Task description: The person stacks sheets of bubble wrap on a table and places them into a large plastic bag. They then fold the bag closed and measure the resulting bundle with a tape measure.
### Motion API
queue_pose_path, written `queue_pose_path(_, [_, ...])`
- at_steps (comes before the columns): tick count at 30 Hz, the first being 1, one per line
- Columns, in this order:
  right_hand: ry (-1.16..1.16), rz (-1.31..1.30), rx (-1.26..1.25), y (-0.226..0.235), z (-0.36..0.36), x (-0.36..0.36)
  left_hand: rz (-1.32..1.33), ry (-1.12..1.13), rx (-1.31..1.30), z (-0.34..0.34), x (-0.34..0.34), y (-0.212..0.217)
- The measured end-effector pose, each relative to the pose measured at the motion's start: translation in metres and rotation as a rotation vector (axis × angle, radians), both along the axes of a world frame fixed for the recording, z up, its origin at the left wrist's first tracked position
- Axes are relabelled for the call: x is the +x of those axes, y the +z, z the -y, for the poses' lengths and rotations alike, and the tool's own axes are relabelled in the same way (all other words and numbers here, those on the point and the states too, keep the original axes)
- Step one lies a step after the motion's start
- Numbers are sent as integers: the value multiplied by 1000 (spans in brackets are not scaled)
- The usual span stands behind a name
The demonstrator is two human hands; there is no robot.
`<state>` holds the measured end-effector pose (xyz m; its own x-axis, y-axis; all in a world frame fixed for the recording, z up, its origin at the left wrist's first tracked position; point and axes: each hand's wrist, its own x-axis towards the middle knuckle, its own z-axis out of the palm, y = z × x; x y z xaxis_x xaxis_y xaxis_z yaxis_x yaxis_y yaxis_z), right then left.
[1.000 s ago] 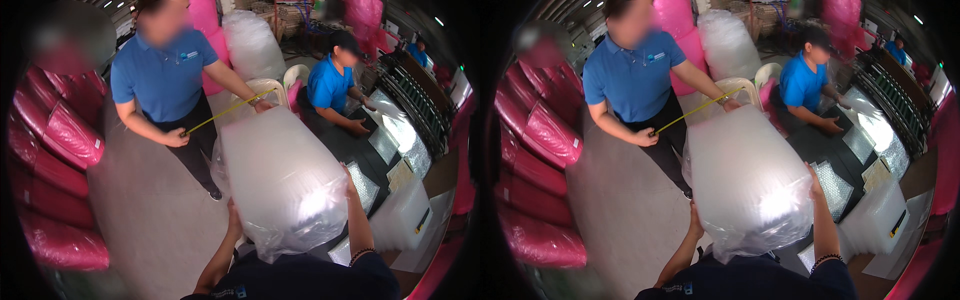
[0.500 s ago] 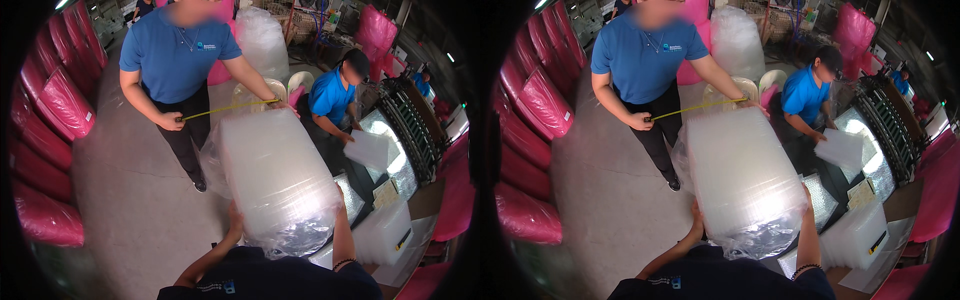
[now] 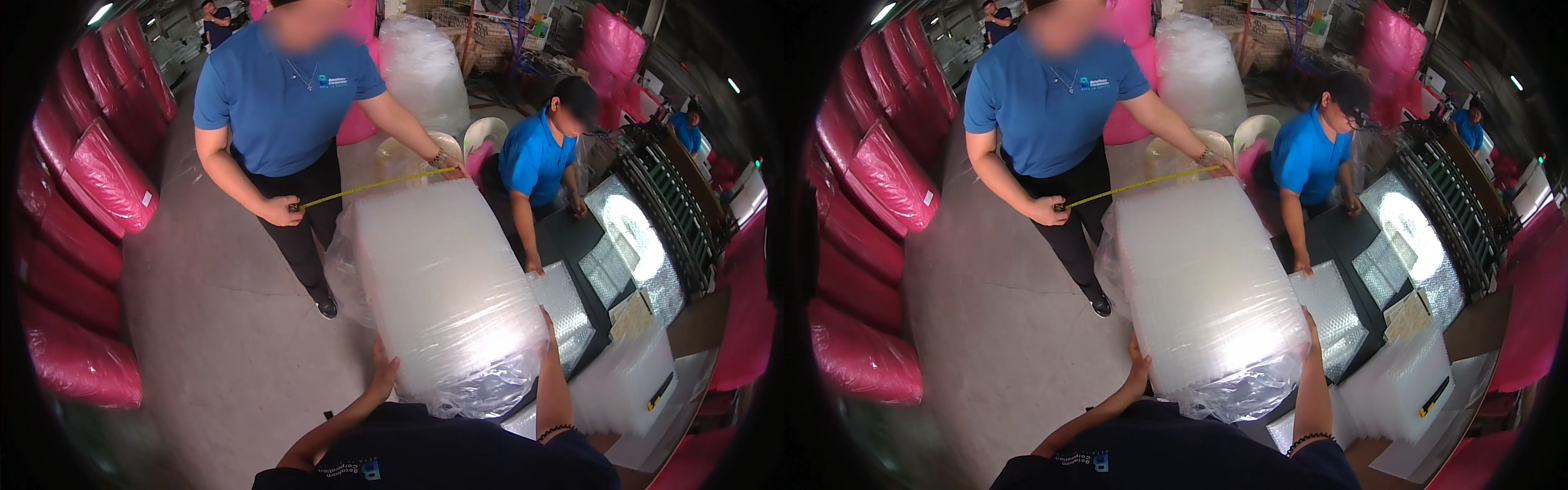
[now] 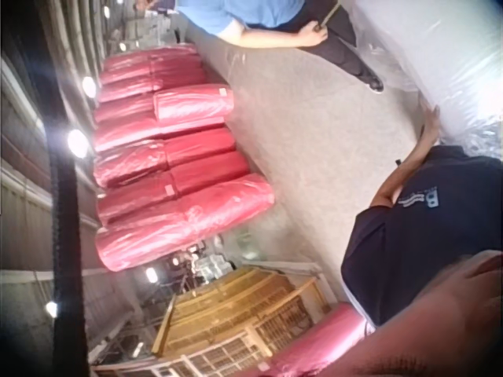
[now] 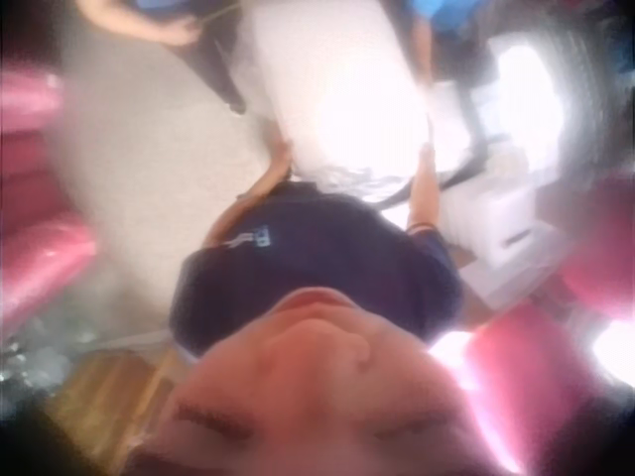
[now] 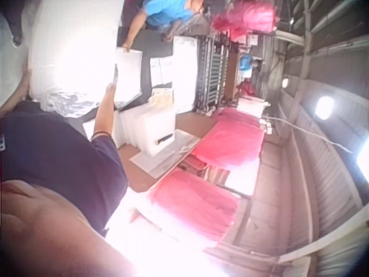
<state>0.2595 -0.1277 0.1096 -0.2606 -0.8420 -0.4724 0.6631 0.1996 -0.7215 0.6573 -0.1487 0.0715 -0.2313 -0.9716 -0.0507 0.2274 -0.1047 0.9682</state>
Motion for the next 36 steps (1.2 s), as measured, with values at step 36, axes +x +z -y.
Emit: queue_pose_path(36, [82, -81, 60, 7, 3, -2, -24, -16, -12, -9, 1, -23])
